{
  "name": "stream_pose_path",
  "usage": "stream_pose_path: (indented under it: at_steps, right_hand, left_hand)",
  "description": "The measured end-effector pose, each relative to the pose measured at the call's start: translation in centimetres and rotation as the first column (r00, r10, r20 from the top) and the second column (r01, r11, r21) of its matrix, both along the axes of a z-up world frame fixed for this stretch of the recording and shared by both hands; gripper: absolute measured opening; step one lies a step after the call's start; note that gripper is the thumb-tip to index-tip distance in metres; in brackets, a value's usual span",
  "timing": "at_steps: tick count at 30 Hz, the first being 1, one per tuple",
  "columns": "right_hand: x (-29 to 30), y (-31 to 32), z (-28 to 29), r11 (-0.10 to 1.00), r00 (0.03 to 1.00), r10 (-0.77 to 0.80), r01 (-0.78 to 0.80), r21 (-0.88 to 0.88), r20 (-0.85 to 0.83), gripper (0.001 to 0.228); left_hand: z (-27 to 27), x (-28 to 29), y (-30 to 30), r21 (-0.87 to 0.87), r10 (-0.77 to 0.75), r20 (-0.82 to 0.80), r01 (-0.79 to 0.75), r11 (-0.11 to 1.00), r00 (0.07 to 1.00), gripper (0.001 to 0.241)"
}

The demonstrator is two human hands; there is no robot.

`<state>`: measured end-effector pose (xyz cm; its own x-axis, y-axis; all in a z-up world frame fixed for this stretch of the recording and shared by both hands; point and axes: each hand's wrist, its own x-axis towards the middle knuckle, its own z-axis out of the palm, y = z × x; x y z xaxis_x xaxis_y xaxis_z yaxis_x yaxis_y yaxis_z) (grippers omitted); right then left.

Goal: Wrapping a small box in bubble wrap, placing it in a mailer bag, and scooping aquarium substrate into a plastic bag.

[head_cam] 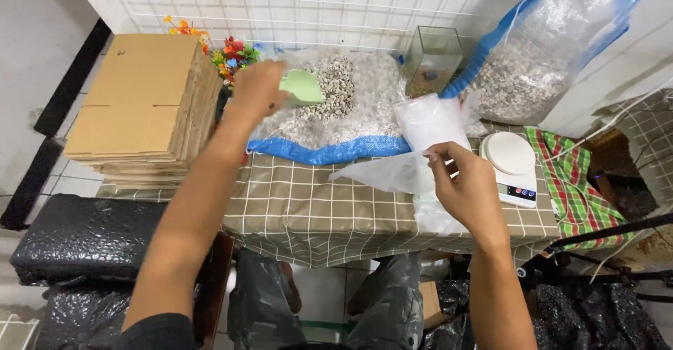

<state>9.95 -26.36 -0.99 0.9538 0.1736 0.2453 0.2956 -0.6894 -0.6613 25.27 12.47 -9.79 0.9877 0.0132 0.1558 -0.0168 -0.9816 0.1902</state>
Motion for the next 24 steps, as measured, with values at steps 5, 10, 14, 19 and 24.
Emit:
stream_pose_path:
  at_steps: [5, 10, 14, 19, 24]
  right_hand:
    - [0.5, 0.9, -0.2, 1.000, 1.000, 0.005, -0.005, 0.007, -0.030, 0.015]
    - [0.8, 1.1, -0.9, 1.000, 0.999, -0.005, 0.006, 0.007, -0.047, 0.014]
    - [0.8, 0.9, -1.1, 1.000, 0.999, -0.009, 0.010, 0.007, -0.045, 0.015]
    - [1.2, 1.7, -1.1, 1.000, 0.998, 0.002, -0.001, 0.016, -0.057, 0.017]
    - [6.3, 3.3, -3.6, 0.999, 0.997, 0.042, -0.043, 0.011, 0.067, 0.015]
  left_hand:
    - [4.5, -0.4, 0.8, 0.239, 0.005, -0.008, -0.002, 0.971, 1.000, 0.031]
    - [-3.5, 5.5, -1.3, 0.210, -0.007, -0.036, 0.014, 0.978, 0.999, 0.034]
    - [-3.4, 3.0, -3.9, 0.074, 0.018, 0.031, -0.020, 0.997, 0.999, 0.032]
    - [-3.5, -2.6, -4.2, -0.235, 0.078, 0.067, -0.060, 0.970, 0.995, 0.043]
    - [-4.2, -4.0, -4.2, -0.480, 0.151, 0.104, -0.083, 0.873, 0.983, 0.043]
